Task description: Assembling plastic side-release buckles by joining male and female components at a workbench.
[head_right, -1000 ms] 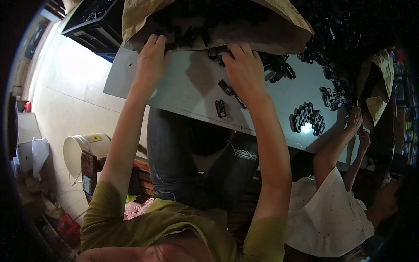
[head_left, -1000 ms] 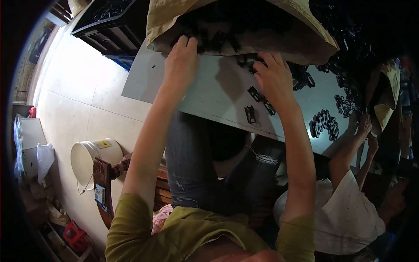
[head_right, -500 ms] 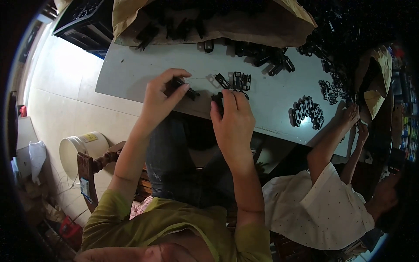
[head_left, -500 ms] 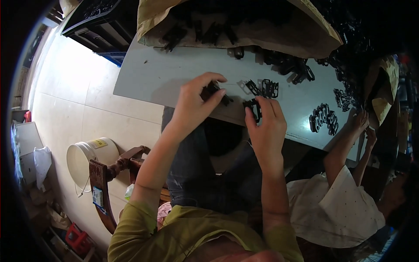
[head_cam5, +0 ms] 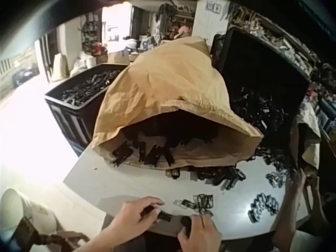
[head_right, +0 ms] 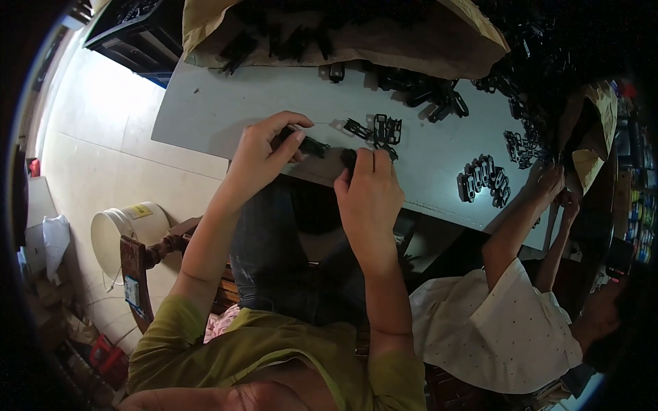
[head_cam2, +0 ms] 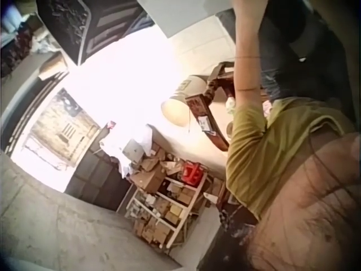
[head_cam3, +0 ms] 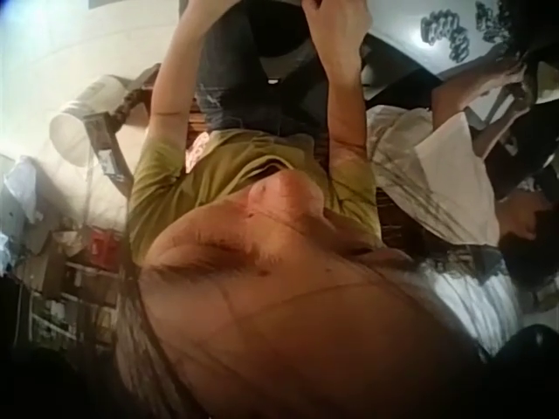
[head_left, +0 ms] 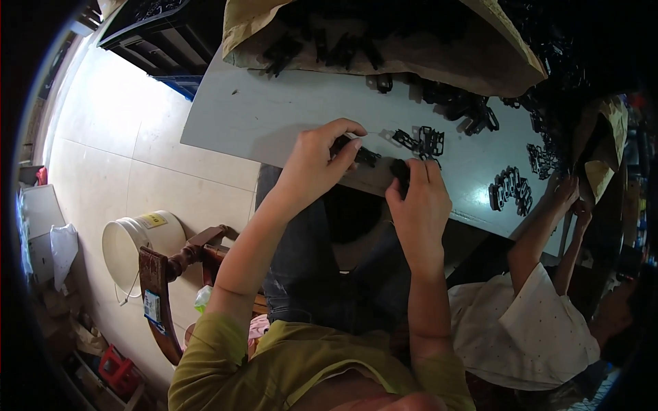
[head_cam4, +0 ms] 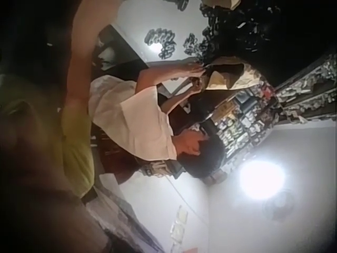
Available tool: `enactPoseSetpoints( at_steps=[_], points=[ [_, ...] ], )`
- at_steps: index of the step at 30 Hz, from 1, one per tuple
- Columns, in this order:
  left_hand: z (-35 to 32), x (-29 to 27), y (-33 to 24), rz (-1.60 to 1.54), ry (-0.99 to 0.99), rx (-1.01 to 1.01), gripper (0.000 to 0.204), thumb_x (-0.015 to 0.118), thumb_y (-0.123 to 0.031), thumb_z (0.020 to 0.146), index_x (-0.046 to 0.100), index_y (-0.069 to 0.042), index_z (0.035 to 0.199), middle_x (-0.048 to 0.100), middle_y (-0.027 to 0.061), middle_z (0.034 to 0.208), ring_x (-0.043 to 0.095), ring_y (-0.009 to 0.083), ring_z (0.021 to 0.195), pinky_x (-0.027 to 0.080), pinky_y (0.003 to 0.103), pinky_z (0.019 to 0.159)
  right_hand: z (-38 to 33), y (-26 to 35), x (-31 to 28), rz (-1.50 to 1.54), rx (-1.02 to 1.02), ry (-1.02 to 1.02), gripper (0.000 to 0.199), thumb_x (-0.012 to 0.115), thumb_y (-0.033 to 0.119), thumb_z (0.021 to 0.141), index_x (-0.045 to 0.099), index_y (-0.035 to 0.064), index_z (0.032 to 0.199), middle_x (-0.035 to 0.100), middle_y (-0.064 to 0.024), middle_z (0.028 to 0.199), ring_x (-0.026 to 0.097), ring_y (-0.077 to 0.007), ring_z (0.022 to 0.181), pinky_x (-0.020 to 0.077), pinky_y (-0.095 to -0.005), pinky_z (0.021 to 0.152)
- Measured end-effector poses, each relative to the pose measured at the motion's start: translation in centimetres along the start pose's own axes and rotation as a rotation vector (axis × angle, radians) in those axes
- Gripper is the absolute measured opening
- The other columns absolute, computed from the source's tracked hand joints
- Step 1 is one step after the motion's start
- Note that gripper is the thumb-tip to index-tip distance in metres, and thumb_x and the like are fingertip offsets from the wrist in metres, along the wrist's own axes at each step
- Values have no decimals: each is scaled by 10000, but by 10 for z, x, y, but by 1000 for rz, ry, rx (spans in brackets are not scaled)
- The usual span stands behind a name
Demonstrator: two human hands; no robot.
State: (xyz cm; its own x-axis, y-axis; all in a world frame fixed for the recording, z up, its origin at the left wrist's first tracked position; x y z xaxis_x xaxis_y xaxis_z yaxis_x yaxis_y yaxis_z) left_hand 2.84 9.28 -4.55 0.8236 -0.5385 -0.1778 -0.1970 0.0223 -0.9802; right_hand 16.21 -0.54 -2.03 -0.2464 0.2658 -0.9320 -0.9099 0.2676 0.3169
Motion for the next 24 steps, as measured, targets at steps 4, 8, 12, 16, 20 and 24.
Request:
enactPoseSetpoints(
  at_steps=[4, 8, 12, 16, 20, 24],
  points=[
    [1, 7, -10, 188, 1, 169, 125, 549, -52, 892, 634, 1, 966, 652, 82, 777, 615, 128, 686, 475, 261, 636, 3, 15, -10, 270, -168, -106, 285, 656, 61, 727, 579, 12, 997, 564, -133, 997, 598, -322, 857, 499, -392, 703],
    [1, 6, -2, 168, -101, 236, 137, 553, -120, 908, 636, -23, 958, 632, 142, 749, 575, 182, 612, 461, 315, 604, 10, 35, -7, 192, -270, -49, 329, 659, 61, 692, 577, -5, 1004, 543, -155, 982, 564, -325, 887, 488, -382, 718],
    [-5, 16, -14, 248, -5, 337, 230, 520, 45, 857, 605, 6, 1068, 642, 160, 900, 611, 200, 818, 478, 306, 752, 9, 39, 10, 168, -262, -52, 284, 596, 76, 745, 572, -29, 1008, 515, -148, 954, 548, -322, 901, 484, -374, 717],
    [-2, 19, -12, 50, 129, 165, 343, 530, 67, 834, 551, -16, 1166, 637, 93, 960, 607, 148, 797, 489, 248, 701, 8, 32, 11, 315, -260, -178, 301, 650, 108, 735, 577, -25, 995, 518, -144, 944, 549, -308, 903, 479, -362, 693],
    [-9, 18, -2, -270, 168, 58, 398, 556, 62, 827, 487, -38, 1206, 578, 59, 905, 509, 62, 588, 408, 175, 530, 6, -3, -4, 729, -100, 69, 303, 767, 173, 710, 579, -26, 840, 528, -98, 762, 536, -174, 680, 428, -295, 569],
    [-22, 34, -11, -299, 329, 34, 344, 560, 28, 848, 492, -23, 1181, 557, 53, 880, 426, 30, 479, 331, 166, 438, -12, -14, 0, 941, -33, 199, 286, 777, 162, 740, 559, -23, 735, 496, -24, 610, 439, -63, 558, 362, -234, 499]
  ],
)
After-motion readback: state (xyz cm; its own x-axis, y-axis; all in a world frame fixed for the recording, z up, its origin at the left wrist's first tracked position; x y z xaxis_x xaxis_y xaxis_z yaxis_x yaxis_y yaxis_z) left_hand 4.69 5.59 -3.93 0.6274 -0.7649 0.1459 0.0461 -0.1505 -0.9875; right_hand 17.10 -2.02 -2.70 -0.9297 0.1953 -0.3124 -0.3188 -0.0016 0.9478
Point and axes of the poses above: each hand's wrist, its own z-axis towards the middle knuckle, its own x-axis out of the palm, y = z × x, the point moved 7 cm from there along z, towards the middle knuckle
